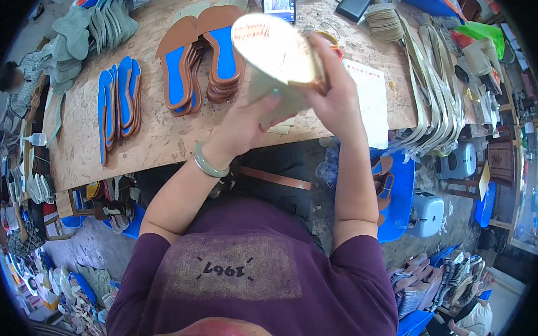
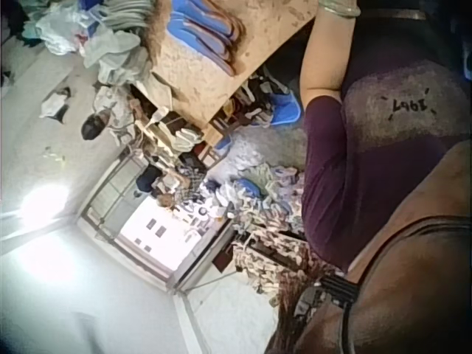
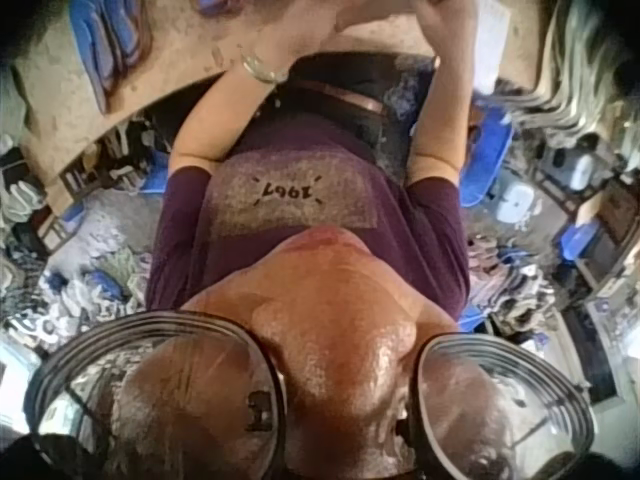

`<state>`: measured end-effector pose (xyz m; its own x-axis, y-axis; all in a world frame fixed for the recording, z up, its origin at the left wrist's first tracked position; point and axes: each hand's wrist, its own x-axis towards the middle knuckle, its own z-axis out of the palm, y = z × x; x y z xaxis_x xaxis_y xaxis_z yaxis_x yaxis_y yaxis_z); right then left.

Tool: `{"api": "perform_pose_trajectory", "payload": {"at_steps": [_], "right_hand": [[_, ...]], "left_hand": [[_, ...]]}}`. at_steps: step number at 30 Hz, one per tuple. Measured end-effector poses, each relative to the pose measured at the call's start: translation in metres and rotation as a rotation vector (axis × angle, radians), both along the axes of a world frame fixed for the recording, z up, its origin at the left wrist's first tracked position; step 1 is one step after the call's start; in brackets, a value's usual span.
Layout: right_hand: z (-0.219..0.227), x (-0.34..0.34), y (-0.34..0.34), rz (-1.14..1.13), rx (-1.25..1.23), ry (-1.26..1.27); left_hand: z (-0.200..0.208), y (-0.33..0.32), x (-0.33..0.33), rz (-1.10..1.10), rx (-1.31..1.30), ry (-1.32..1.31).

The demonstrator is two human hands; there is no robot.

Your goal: The person assembles sandals by hand in a workshop setting. They repeatedly pick up a blue sandal sole and a beige insole, align the insole onto the sole, and press them together. The person handles the items one at a time, stacking the finished pairs on the table.

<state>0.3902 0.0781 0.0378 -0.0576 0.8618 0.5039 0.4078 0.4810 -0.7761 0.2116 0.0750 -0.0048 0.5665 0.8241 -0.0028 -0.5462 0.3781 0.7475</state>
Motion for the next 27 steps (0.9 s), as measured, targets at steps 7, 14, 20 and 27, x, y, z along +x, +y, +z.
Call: {"api": "perform_pose_trajectory", "payload": {"at_steps": [7,14,20,27], "right_hand": [[-0.023,0.024,-0.016,-0.209,-0.317,0.204],[-0.022,0.000,-0.058,-0.107,-0.282,0.447],[-0.048,-0.044,-0.095,-0.122,0.018,-0.095],[-0.051,-0.075,-0.090,-0.195,0.126,-0.227]], "left_hand": [[0.013,-0.001,-0.038,0.092,-0.180,-0.197],[0.010,0.001,-0.048,-0.016,-0.278,-0.595],[0.013,0.002,-0.056,0.022,-0.249,-0.457],[0.018,-0.004,-0.062,0.094,-0.218,-0.388]]}}
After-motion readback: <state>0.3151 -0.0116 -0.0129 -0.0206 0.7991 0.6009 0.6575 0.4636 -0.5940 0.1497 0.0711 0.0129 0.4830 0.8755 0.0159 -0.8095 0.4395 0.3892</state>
